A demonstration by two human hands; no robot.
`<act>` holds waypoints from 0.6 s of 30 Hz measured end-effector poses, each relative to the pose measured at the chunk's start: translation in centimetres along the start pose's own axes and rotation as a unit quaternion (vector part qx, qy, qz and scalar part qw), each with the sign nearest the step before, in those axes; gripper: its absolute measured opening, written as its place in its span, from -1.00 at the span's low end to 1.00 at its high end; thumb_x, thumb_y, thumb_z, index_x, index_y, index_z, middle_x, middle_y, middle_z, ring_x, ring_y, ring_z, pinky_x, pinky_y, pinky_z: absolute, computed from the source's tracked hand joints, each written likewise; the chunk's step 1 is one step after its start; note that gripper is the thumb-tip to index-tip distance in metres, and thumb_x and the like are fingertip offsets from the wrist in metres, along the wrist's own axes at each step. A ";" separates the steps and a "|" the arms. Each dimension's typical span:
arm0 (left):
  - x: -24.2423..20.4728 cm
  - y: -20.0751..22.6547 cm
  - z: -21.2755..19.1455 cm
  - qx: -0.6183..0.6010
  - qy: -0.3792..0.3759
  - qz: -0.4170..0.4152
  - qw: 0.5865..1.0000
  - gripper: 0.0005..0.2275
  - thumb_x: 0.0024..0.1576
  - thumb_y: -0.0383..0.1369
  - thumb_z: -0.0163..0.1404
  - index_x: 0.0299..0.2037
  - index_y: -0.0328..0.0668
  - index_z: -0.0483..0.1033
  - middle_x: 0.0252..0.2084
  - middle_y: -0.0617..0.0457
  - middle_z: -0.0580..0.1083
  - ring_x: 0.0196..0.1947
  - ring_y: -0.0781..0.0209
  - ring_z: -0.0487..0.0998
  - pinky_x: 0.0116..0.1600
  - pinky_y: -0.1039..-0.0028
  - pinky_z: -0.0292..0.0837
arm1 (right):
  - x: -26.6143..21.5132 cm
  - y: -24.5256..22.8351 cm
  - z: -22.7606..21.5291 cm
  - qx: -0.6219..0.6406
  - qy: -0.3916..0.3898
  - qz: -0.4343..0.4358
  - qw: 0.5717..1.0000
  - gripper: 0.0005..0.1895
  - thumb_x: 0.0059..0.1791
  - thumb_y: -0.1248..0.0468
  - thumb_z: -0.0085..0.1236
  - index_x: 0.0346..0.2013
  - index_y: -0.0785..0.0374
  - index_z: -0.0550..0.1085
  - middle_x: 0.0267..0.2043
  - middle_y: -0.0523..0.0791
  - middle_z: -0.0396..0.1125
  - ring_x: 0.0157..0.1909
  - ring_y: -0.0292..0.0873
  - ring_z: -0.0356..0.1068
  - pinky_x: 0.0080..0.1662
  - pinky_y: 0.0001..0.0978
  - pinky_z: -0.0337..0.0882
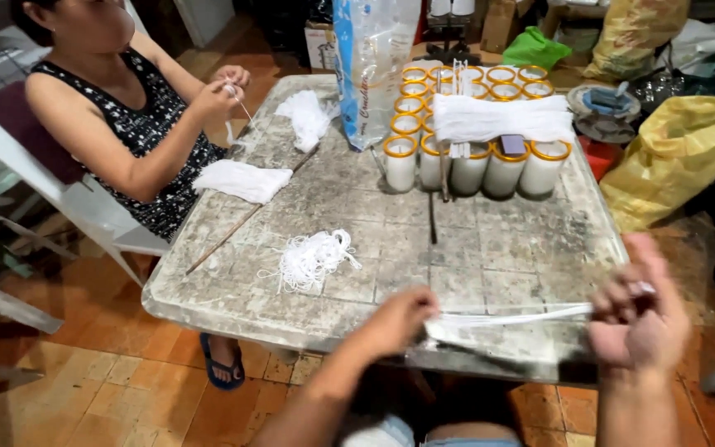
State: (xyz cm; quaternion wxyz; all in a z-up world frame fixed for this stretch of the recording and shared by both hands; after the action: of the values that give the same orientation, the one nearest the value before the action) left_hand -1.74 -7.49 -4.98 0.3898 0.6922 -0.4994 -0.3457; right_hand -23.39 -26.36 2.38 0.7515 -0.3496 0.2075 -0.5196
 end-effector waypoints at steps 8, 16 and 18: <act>-1.9 -9.4 -18.1 0.257 0.330 -0.184 0.889 -0.63 0.17 -0.08 0.07 0.15 0.09 0.48 0.22 0.03 0.28 0.25 -0.02 0.27 0.32 0.05 0.12 | 1.4 10.0 5.3 -0.454 -0.144 -0.078 0.876 -0.75 0.10 0.06 0.10 0.00 0.04 0.55 -0.01 -0.03 0.51 0.00 -0.10 0.53 -0.18 -0.31 0.57; -1.7 -12.8 -18.4 0.292 0.353 -0.169 0.872 -0.72 0.19 -0.02 0.06 0.04 0.26 0.56 0.04 0.17 0.36 0.13 0.06 0.35 0.21 0.17 0.25 | 3.8 31.2 14.7 -0.582 -0.291 -0.037 0.759 -0.70 -0.03 0.14 0.26 0.00 -0.08 0.64 -0.09 -0.08 0.55 0.06 0.12 0.50 0.06 -0.05 0.51; -1.5 -13.3 -18.3 0.281 0.339 -0.172 0.881 -0.73 0.18 0.00 0.06 0.03 0.28 0.56 -0.01 0.20 0.37 0.10 0.07 0.35 0.21 0.19 0.25 | 4.2 34.7 15.9 -0.651 -0.301 0.001 0.697 -0.69 -0.03 0.08 0.28 0.01 -0.06 0.61 -0.07 -0.13 0.50 0.06 0.04 0.52 0.07 -0.12 0.54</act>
State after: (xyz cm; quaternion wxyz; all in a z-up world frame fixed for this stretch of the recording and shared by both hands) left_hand 19.38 0.10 -8.19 0.2583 0.9228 -0.2858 0.0035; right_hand 10.95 -17.81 -12.51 0.3586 -0.8892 0.2571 -0.1209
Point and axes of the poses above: each hand's wrist, its own x-axis towards the middle knuckle, its own z-axis out of the palm, y = z × x, the point moved 9 cm from there along x, towards the middle knuckle
